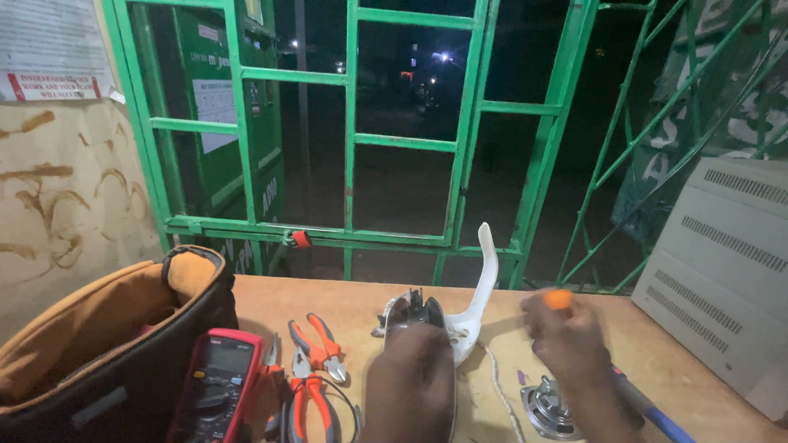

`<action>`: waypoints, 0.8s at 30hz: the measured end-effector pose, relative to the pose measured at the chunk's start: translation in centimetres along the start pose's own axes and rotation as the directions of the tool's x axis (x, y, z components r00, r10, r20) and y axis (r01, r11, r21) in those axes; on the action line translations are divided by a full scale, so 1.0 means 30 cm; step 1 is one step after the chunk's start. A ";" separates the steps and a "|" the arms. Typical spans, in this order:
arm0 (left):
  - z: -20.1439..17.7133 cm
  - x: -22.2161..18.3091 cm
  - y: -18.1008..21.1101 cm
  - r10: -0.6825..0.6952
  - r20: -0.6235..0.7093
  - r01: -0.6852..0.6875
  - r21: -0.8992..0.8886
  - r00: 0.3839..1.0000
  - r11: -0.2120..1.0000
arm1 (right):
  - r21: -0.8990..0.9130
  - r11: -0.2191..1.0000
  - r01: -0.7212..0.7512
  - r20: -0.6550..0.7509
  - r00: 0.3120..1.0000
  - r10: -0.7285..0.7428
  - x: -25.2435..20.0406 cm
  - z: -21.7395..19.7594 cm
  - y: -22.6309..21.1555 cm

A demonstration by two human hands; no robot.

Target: Disassembling an electric iron using a screwdriver and pliers to remove the outer casing and internal components.

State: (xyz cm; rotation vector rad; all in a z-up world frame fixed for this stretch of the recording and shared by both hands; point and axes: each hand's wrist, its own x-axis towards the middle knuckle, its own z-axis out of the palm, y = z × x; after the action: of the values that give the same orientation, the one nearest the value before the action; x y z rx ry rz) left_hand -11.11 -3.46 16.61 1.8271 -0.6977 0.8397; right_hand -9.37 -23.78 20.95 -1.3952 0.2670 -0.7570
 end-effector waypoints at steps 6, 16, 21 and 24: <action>-0.133 -0.050 -0.256 -0.587 -0.065 0.585 -0.048 0.807 0.809 | -0.883 0.456 0.115 0.271 0.917 0.294 -0.357 0.254 -0.116; -0.166 -0.066 -0.204 -0.750 0.140 0.727 0.186 0.646 0.661 | -0.518 0.850 0.094 0.191 0.982 0.008 -0.253 0.260 -0.066; -0.149 -0.084 -0.262 -0.717 0.159 0.691 0.195 0.679 0.697 | -0.471 0.879 0.075 0.064 0.997 -0.050 -0.188 0.232 -0.106; -0.140 -0.082 -0.269 -0.689 0.160 0.653 0.226 0.707 0.723 | -0.381 0.921 -0.085 -0.012 0.996 0.087 -0.155 0.211 -0.127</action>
State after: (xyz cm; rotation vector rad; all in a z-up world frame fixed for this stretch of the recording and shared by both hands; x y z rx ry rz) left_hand -7.40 3.62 11.60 2.1285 -0.0507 0.1830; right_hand -10.31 -15.89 24.58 -1.7409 0.4887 -0.6493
